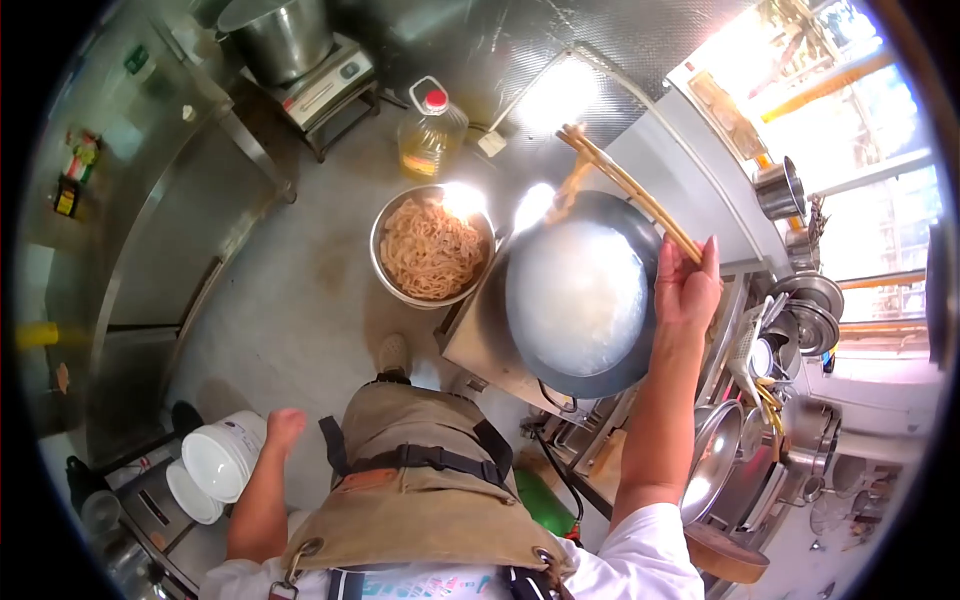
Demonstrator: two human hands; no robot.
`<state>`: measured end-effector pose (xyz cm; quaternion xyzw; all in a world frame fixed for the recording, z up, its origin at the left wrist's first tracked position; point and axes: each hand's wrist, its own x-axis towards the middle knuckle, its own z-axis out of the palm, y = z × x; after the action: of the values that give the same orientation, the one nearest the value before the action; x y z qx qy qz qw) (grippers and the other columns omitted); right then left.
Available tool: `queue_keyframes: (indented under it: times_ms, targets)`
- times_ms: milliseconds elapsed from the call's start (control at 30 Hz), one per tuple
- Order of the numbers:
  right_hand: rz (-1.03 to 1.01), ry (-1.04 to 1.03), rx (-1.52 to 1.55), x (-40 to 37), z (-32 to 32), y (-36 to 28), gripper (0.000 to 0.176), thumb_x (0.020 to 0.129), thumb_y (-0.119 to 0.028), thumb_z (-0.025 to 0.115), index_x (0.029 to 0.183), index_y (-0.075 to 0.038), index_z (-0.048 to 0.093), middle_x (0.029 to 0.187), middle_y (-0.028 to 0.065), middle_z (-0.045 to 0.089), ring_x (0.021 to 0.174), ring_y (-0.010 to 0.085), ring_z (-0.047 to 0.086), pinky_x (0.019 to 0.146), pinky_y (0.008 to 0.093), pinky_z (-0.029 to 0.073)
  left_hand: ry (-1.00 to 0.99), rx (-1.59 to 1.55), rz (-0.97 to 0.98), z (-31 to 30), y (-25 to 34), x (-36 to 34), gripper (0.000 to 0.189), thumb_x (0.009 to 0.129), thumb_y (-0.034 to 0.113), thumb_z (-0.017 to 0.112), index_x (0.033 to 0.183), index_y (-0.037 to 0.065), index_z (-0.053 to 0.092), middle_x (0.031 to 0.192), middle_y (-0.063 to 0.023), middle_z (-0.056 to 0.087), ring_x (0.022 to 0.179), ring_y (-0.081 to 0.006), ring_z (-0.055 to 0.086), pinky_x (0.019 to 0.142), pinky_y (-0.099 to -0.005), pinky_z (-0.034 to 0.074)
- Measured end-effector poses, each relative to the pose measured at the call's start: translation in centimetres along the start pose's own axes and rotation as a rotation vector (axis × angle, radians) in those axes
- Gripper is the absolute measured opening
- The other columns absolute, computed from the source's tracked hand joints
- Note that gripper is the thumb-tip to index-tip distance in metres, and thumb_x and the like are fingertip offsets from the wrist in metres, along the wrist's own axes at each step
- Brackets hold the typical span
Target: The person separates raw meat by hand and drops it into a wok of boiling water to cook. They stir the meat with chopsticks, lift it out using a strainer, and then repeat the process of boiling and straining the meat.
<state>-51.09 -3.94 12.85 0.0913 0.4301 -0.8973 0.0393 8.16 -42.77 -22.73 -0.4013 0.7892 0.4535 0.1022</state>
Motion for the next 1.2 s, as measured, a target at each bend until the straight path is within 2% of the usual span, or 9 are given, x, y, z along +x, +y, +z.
queue_keyframes:
  times_ms: [133,267,333,433,500,600,867,967,1200]
  targets:
    - [-0.071,-0.098,-0.346,-0.9,7.0,4.4,0.031,0.094,-0.028,0.051,0.076,-0.003,0.052,0.068,0.0109,0.059,0.062,0.0283,0.065,0.055,0.0362,0.057,0.035,-0.098,-0.076,-0.5,1.4,-1.2,0.015,0.080,0.013,0.061,0.083,0.000,0.067,0.068,-0.0036,0.062,0.061,-0.0121,0.055,0.057,-0.0268,0.045]
    - [-0.073,-0.374,-1.060,0.9,10.9,13.1,0.036,0.092,-0.031,0.053,0.075,0.001,0.056,0.068,0.0115,0.062,0.062,0.0240,0.064,0.055,0.0296,0.052,0.052,-0.340,-0.298,-1.2,3.1,-2.7,0.014,0.079,0.013,0.062,0.082,0.000,0.066,0.067,-0.0034,0.062,0.060,-0.0119,0.055,0.057,-0.0266,0.045]
    - [-0.242,-0.558,-1.412,3.5,10.2,18.9,0.039,0.091,-0.033,0.054,0.080,0.004,0.058,0.069,0.0117,0.063,0.063,0.0206,0.062,0.060,0.0319,0.048,0.060,-0.350,-0.327,-1.1,2.3,-3.1,0.013,0.079,0.013,0.062,0.082,0.000,0.066,0.067,-0.0033,0.061,0.059,-0.0117,0.055,0.056,-0.0265,0.045]
    - [-0.474,-0.657,-1.506,2.5,11.1,20.6,0.035,0.092,-0.031,0.054,0.079,0.001,0.059,0.066,0.0059,0.061,0.058,0.0130,0.056,0.054,0.0256,0.043,0.066,-0.257,-0.351,-2.2,3.0,-3.4,0.013,0.079,0.013,0.062,0.081,0.001,0.066,0.066,-0.0028,0.061,0.059,-0.0110,0.054,0.056,-0.0260,0.044]
    - [-0.086,-0.570,-1.259,2.1,9.8,17.9,0.037,0.092,-0.033,0.053,0.088,0.004,0.060,0.075,0.0105,0.064,0.062,0.0139,0.059,0.058,0.0266,0.046,0.051,-0.152,-0.331,-2.6,2.6,-3.5,0.013,0.079,0.013,0.062,0.080,0.001,0.066,0.066,-0.0020,0.060,0.058,-0.0103,0.053,0.054,-0.0255,0.043]
    - [-0.123,-0.371,-0.831,0.6,4.1,10.1,0.031,0.097,-0.026,0.045,0.098,0.002,0.058,0.083,0.0101,0.061,0.067,0.0190,0.064,0.059,0.0285,0.053,0.120,-0.263,-0.174,-1.4,-1.3,-2.9,0.012,0.079,0.012,0.061,0.077,0.001,0.066,0.064,-0.0007,0.058,0.058,-0.0095,0.051,0.052,-0.0248,0.041]
    - [-0.175,0.106,-0.988,0.2,-25.8,-0.3,0.037,0.097,-0.030,0.044,0.119,-0.002,0.053,0.092,0.0069,0.057,0.060,0.0150,0.063,0.051,0.0250,0.054,-0.011,-0.123,-0.175,-1.4,-0.5,-1.5,0.015,0.079,0.013,0.061,0.086,0.001,0.067,0.069,-0.0012,0.060,0.061,-0.0101,0.053,0.053,-0.0243,0.041]
    - [-0.220,0.245,-0.847,1.2,-28.6,4.7,0.033,0.097,-0.029,0.044,0.114,-0.003,0.055,0.094,0.0079,0.059,0.063,0.0162,0.063,0.053,0.0258,0.054,0.025,-0.120,-0.138,-1.7,0.4,-1.2,0.018,0.079,0.014,0.062,0.088,0.000,0.067,0.069,-0.0015,0.061,0.060,-0.0099,0.053,0.052,-0.0243,0.040]
    - [-0.475,0.422,-0.540,6.0,-20.9,15.0,0.030,0.096,-0.025,0.048,0.093,0.005,0.054,0.082,0.0109,0.059,0.064,0.0203,0.064,0.057,0.0290,0.057,0.004,0.061,-0.132,-4.5,11.2,-1.6,0.017,0.078,0.014,0.064,0.084,-0.001,0.068,0.067,-0.0017,0.061,0.060,-0.0092,0.052,0.055,-0.0240,0.041]
